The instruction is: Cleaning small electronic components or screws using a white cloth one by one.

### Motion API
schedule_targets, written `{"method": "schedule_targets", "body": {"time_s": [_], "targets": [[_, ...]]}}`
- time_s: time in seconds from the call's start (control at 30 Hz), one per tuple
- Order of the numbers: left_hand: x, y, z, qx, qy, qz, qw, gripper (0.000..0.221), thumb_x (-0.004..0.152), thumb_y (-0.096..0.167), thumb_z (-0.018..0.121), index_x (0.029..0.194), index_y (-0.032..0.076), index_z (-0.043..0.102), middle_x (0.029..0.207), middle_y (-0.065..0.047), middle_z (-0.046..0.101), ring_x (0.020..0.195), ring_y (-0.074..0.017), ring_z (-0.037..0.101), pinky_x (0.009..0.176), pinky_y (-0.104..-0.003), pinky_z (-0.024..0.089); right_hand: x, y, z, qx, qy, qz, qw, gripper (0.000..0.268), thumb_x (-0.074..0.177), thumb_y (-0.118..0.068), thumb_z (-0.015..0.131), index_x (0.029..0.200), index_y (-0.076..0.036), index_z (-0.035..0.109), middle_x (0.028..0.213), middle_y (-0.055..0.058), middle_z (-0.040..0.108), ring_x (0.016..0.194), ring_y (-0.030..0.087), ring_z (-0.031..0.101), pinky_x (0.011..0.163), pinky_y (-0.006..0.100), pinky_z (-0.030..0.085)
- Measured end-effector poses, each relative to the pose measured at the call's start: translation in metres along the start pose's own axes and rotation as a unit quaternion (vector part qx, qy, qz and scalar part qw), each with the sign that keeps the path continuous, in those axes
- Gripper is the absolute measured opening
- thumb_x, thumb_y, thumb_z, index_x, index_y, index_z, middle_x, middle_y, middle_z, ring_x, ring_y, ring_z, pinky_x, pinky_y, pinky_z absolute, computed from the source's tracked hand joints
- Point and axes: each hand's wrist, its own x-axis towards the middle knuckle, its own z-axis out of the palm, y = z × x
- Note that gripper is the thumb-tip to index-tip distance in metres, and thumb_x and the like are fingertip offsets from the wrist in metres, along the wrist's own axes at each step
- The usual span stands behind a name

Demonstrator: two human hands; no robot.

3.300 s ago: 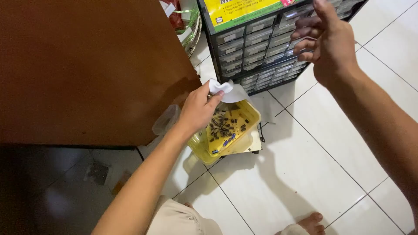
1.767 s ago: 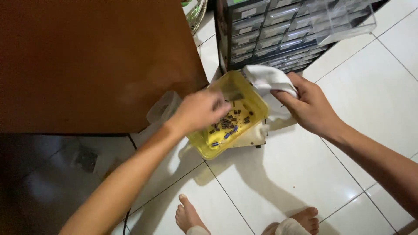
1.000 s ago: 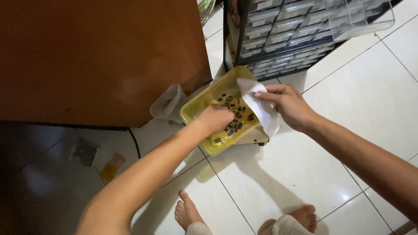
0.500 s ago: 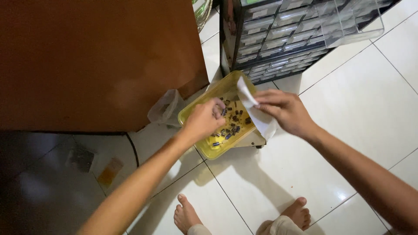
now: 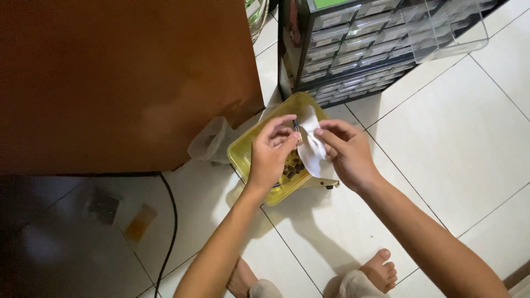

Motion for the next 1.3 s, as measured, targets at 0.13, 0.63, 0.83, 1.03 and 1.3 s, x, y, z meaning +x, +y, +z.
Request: {"method": "schedule_targets", "body": {"time_s": [0.13, 0.63, 0.83, 1.03, 1.3], "targets": [[0.003, -0.033, 0.002, -0.032, 0.011, 0.005, 0.999, 0.042, 0.093, 0.004, 0.066, 0.135, 0.002, 0.062, 0.103, -0.016, 0.066, 0.09, -0.0207, 0.067, 0.085, -0.036, 0.061, 0.006, 0.016, -0.004, 0.029, -0.028, 0.007, 0.999, 0.021, 0.091, -0.004, 0.072, 0.11, 0.003, 0.073, 0.093, 0.009, 0.062, 0.086, 0.016, 0.064, 0.073, 0.028, 0.058], [0.006, -0.025, 0.01, 0.063, 0.097, 0.099, 0.988, 0.028, 0.096, 0.014, 0.071, 0.123, 0.01, 0.063, 0.099, -0.008, 0.073, 0.089, -0.0144, 0.07, 0.08, -0.028, 0.061, 0.02, 0.024, -0.007, -0.087, -0.101, -0.085, 0.988, 0.02, 0.087, -0.003, 0.079, 0.107, 0.001, 0.078, 0.083, 0.011, 0.067, 0.076, 0.013, 0.058, 0.067, 0.027, 0.053], [0.008, -0.039, 0.01, 0.022, 0.132, 0.069, 0.989, 0.026, 0.095, 0.013, 0.072, 0.118, 0.009, 0.061, 0.097, -0.008, 0.072, 0.083, -0.0112, 0.068, 0.078, -0.027, 0.062, 0.017, 0.021, -0.003, -0.115, -0.086, -0.106, 0.984, 0.014, 0.091, -0.002, 0.075, 0.105, 0.0, 0.079, 0.078, 0.008, 0.068, 0.073, 0.011, 0.056, 0.066, 0.026, 0.05], [0.01, -0.043, 0.011, 0.018, 0.128, 0.078, 0.989, 0.032, 0.094, 0.009, 0.071, 0.121, 0.008, 0.056, 0.098, -0.012, 0.07, 0.084, -0.0148, 0.068, 0.078, -0.029, 0.062, 0.017, 0.017, -0.003, -0.121, -0.092, -0.102, 0.983, 0.007, 0.092, -0.008, 0.076, 0.098, -0.003, 0.077, 0.076, 0.005, 0.066, 0.071, 0.009, 0.055, 0.065, 0.023, 0.047], [0.006, -0.043, 0.012, 0.002, 0.162, 0.103, 0.981, 0.03, 0.093, 0.013, 0.074, 0.117, 0.01, 0.056, 0.101, -0.006, 0.07, 0.084, -0.0082, 0.068, 0.077, -0.022, 0.061, 0.023, 0.031, -0.009, -0.112, -0.101, -0.124, 0.981, 0.005, 0.092, -0.008, 0.078, 0.096, -0.004, 0.079, 0.078, 0.008, 0.069, 0.069, 0.01, 0.058, 0.066, 0.023, 0.05]]}}
